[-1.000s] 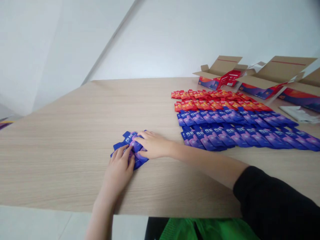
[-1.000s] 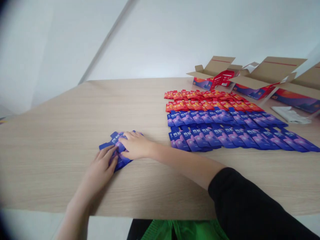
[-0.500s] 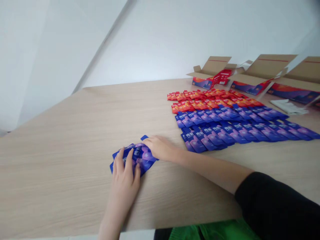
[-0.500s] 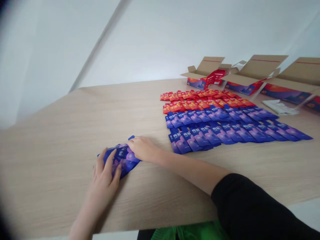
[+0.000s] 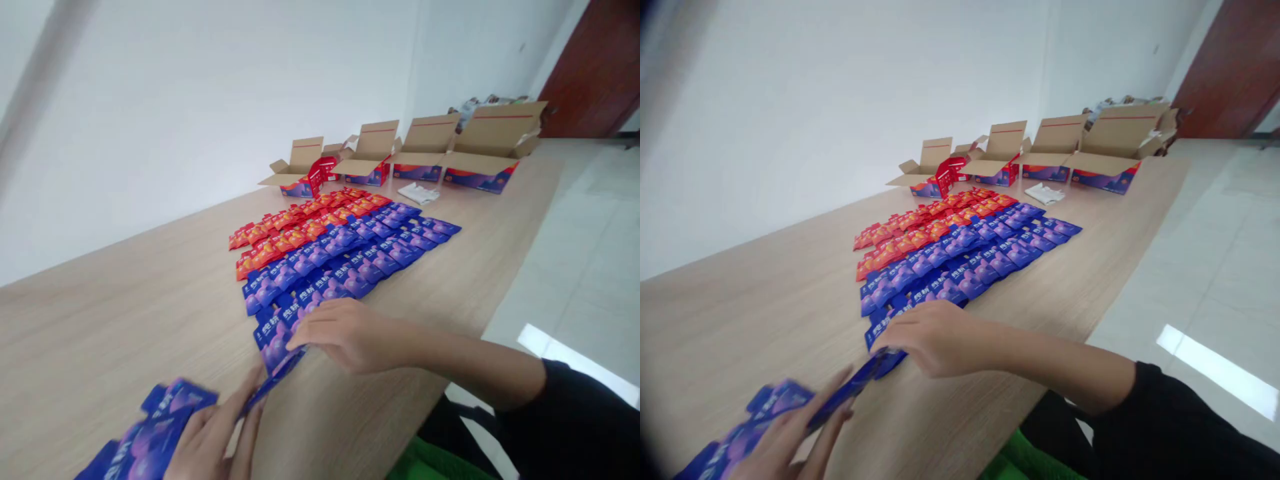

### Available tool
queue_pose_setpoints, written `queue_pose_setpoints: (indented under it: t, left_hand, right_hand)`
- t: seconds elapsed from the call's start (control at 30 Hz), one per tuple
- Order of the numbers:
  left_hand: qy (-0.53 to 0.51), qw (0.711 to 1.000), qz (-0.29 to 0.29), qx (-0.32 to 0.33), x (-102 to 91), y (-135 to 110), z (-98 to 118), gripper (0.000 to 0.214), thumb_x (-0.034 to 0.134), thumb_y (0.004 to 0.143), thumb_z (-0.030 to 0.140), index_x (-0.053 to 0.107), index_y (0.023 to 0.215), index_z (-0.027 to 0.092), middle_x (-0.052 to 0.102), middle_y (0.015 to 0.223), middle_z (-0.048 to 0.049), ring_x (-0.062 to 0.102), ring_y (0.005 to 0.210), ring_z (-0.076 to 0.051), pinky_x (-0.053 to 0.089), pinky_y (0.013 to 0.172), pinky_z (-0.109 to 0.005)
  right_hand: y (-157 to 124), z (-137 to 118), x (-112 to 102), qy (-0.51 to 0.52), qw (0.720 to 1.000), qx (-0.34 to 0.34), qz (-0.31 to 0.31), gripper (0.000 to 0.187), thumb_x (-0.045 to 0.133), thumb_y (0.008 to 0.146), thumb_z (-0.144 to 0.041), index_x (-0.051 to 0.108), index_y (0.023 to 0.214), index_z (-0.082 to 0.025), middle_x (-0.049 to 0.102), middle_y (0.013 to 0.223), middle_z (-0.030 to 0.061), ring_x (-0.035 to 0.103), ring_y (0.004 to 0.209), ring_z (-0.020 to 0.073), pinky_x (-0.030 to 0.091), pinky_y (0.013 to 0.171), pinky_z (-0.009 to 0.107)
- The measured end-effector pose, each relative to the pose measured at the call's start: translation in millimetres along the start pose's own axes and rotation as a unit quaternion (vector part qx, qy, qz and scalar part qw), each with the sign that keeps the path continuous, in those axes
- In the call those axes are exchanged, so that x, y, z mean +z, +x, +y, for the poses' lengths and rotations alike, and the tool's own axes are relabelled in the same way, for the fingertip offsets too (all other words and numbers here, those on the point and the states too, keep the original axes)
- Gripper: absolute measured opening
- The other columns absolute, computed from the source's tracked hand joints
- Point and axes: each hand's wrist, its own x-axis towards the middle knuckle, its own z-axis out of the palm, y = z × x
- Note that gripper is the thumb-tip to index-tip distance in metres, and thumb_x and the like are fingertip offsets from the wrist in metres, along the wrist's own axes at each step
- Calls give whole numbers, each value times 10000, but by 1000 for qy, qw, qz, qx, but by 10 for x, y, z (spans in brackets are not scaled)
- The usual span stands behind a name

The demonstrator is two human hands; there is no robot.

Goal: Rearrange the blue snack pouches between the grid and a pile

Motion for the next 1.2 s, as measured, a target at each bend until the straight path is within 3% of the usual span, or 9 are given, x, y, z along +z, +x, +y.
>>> queue_pose_setpoints:
  t: [0.07,0.13,0.3,0.43,0.53,0.63,0.73,0.9,1.2]
  left_hand:
    - [-55,993,-88,49,160,220,178,222,546,917,438,733,997,351,760,791,14,707,681,-206,604,611,-293]
    - [-101,982,-151,47,319,436,349,251,541,921,433,760,858,326,770,797,12,725,707,-208,610,624,-280]
    - [-135,957,-251,57,683,944,772,241,543,912,392,767,950,309,786,891,13,748,796,-207,627,703,-295]
    - [-119,965,-224,66,1022,1341,1105,390,490,931,373,627,1279,262,690,1263,-38,644,1177,-231,525,1018,-417]
    - [-105,971,-203,66,1363,1585,1319,404,409,977,385,579,1300,212,639,1316,-87,594,1233,-223,455,1094,-450]
    - [-63,971,-207,105,1756,1737,1512,403,374,992,351,549,1303,165,575,1363,-139,524,1297,-253,417,1115,-490]
    - [-7,969,-186,162,2126,1829,1698,416,429,966,304,505,1343,146,475,1446,-180,425,1372,-315,391,1115,-544]
    - [49,969,-173,171,2520,1979,1923,462,454,946,279,487,1373,106,418,1473,-222,351,1404,-387,364,1116,-571]
    - [46,967,-184,168,2671,2054,1968,381,432,952,282,577,1275,142,553,1360,-184,493,1281,-350,417,1060,-553]
  right_hand:
    - [-278,70,-185,60,996,62,31,281,448,950,-110,629,1159,-156,703,1144,81,646,1060,161,481,921,266]
    - [-537,138,-351,104,987,118,40,261,516,955,-169,611,1197,-163,698,1148,74,657,1038,162,497,896,260]
    - [-1129,364,-651,109,976,172,76,231,532,950,-170,669,1134,-197,745,1000,40,709,903,154,540,796,243]
    - [-1579,694,-912,68,957,175,220,274,496,941,-120,706,1085,-219,759,1053,31,723,961,150,572,841,251]
    - [-1897,1023,-1138,-40,917,239,316,309,498,906,-107,739,1053,-235,762,1051,14,726,984,179,593,881,304]
    - [-2139,1387,-1263,-133,881,275,362,313,498,892,-128,758,1027,-236,757,1070,13,721,1006,202,587,932,356]
    - [-2265,1734,-1244,-165,881,280,344,323,482,900,-145,763,1027,-242,748,1097,13,708,1044,208,562,987,389]
    - [-2283,2105,-1107,-176,921,245,247,410,435,866,-56,746,1089,-201,727,1158,46,683,1104,192,518,1046,393]
    - [-2230,2126,-989,-224,931,254,134,371,512,841,-80,740,1120,-169,700,1208,123,668,1114,252,495,1030,484]
